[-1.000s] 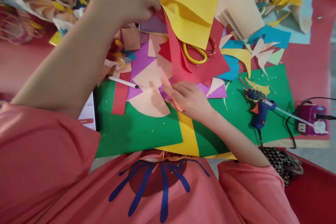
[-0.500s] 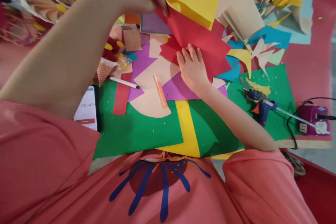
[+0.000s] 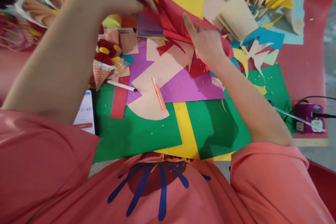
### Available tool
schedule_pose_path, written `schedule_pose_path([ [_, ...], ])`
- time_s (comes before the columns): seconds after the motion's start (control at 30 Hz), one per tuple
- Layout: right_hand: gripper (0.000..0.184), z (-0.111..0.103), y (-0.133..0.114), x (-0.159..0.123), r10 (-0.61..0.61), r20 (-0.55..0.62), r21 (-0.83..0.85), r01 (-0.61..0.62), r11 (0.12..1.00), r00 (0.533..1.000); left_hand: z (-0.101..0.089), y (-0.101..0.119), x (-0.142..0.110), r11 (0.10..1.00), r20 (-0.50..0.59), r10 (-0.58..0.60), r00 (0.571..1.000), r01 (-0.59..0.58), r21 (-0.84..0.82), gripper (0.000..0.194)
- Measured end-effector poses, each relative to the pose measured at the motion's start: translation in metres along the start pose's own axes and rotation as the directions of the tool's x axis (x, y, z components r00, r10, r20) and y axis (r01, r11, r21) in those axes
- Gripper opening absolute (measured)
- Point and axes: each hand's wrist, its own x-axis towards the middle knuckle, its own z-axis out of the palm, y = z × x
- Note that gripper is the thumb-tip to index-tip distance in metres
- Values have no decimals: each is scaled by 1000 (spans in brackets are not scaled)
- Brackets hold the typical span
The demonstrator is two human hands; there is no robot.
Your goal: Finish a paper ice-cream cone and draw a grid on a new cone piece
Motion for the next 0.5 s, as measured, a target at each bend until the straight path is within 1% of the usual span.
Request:
schedule_pose_path([
  [0.03, 70, -5, 6, 5, -12, 17, -34, 13, 999, 1000, -2, 1, -3, 1000, -15, -18, 1000, 18, -3, 45],
  [0.07, 68, -11, 11, 10, -11, 54, -56, 14, 998, 998, -4, 1, -6, 1000, -47, -6, 999, 6, 0, 45],
  [0.1, 65, -17, 16, 13, 23, 48, -72, -19, 997, 999, -5, 1, -8, 1000, -69, 29, 997, -29, 8, 46],
  [0.13, 61, -22, 21, 16, 32, 80, -69, -26, 997, 996, -6, 2, -11, 996, -78, 85, 993, -82, 35, 49],
  [0.17, 60, -28, 25, 17, 37, 78, -51, -33, 998, 996, -6, 2, -13, 991, -80, 121, 989, -116, 64, 50],
  [0.2, 58, -32, 29, 18, 23, 75, -22, -21, 1000, 997, -6, 3, -14, 989, -68, 128, 989, -121, 89, 49],
  [0.23, 57, -36, 32, 19, -12, 60, 19, 11, 1000, 998, -5, 4, -15, 989, -61, 108, 992, -101, 108, 47],
  [0.27, 57, -39, 35, 19, -50, 18, 60, 49, 997, 999, -5, 5, -16, 991, -47, 78, 996, -73, 113, 45],
  [0.3, 56, -42, 37, 19, -64, -1, 92, 64, 994, 998, -5, 8, -18, 992, -41, 44, 998, -40, 116, 44],
  [0.37, 56, -44, 42, 22, -64, -3, 132, 64, 989, 998, -8, 15, -20, 995, -51, -9, 999, 14, 101, 43],
  [0.4, 57, -44, 45, 25, -54, 8, 141, 52, 989, 999, -9, 20, -22, 995, -99, -39, 994, 48, 92, 44],
  [0.43, 57, -44, 47, 28, -72, -4, 153, 71, 986, 997, -10, 26, -23, 993, -156, -59, 986, 75, 95, 46],
  [0.47, 55, -42, 50, 31, -93, -14, 168, 94, 981, 996, -9, 31, -24, 994, -187, -33, 982, 53, 101, 47],
  [0.5, 51, -40, 52, 33, -111, -27, 190, 114, 975, 993, -5, 37, -25, 991, -225, -35, 974, 64, 121, 45],
])
